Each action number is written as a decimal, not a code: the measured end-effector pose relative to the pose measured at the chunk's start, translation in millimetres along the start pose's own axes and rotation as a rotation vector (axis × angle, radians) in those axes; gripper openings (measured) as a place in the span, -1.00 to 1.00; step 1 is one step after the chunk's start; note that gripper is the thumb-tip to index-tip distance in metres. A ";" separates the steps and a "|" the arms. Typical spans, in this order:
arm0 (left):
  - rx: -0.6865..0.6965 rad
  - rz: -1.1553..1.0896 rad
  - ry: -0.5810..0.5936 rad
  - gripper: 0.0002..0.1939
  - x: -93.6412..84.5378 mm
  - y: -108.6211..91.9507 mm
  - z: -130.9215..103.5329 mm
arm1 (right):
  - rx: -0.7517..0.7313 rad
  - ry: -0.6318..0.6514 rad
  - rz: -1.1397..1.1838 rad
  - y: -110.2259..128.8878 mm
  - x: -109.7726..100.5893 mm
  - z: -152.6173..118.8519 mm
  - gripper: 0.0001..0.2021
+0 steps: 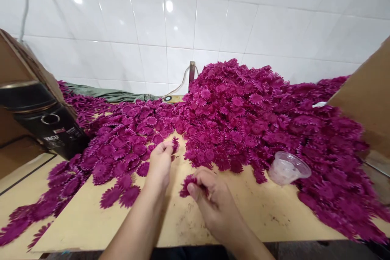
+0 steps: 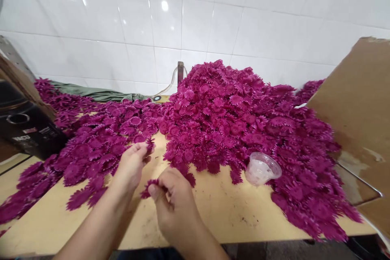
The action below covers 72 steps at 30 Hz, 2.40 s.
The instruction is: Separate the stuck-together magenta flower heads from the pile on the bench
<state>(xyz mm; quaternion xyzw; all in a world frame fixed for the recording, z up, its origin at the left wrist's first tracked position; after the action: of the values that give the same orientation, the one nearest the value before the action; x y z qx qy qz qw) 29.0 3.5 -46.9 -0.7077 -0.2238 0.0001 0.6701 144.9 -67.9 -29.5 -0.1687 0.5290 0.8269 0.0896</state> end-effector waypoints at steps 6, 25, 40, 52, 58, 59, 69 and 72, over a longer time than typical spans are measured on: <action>-0.256 -0.114 0.180 -0.96 3.6 0.8 -14.1 | 0.234 -0.301 -0.123 -32.5 -45.9 23.3 -0.71; -0.075 -0.010 0.424 -0.76 4.8 5.7 -32.1 | 0.277 0.186 0.357 -24.3 -13.1 20.6 -0.62; -0.021 0.218 0.442 -0.51 -0.6 -2.1 -20.4 | 0.339 0.215 0.602 -17.1 6.1 41.3 -0.80; 0.084 0.204 0.516 -0.69 -9.9 -3.6 -19.1 | 0.378 0.091 0.477 -22.1 1.1 44.6 -0.89; 0.108 0.123 0.403 -0.80 -16.1 -7.1 -13.9 | 0.339 -0.006 0.261 -19.5 -6.1 39.1 -0.83; 0.121 0.133 0.396 -0.82 -16.1 -7.0 -14.0 | 0.354 0.039 0.261 -19.4 -4.6 37.9 -0.81; 0.251 0.370 0.318 -0.89 -16.6 -2.5 -17.2 | 0.241 0.069 0.055 -24.4 9.7 37.9 -0.82; 0.247 0.376 0.309 -0.90 -13.3 -1.9 -15.6 | 0.147 -0.018 -0.135 -23.6 12.1 36.3 -0.81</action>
<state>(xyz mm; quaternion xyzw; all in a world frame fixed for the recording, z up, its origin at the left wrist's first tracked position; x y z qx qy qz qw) 21.1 -15.5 -47.5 -0.6413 0.0185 0.0438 0.7658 134.7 -25.4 -40.0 -0.1894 0.5746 0.7795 0.1622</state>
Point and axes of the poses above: each hand's wrist, its own z-axis towards the middle knuckle, its own x-axis out of the palm, y = z × x, the point moved 3 cm from there along z, towards the middle knuckle, and after that the axes turned 2 degrees about -z, right-handed, at the moved point
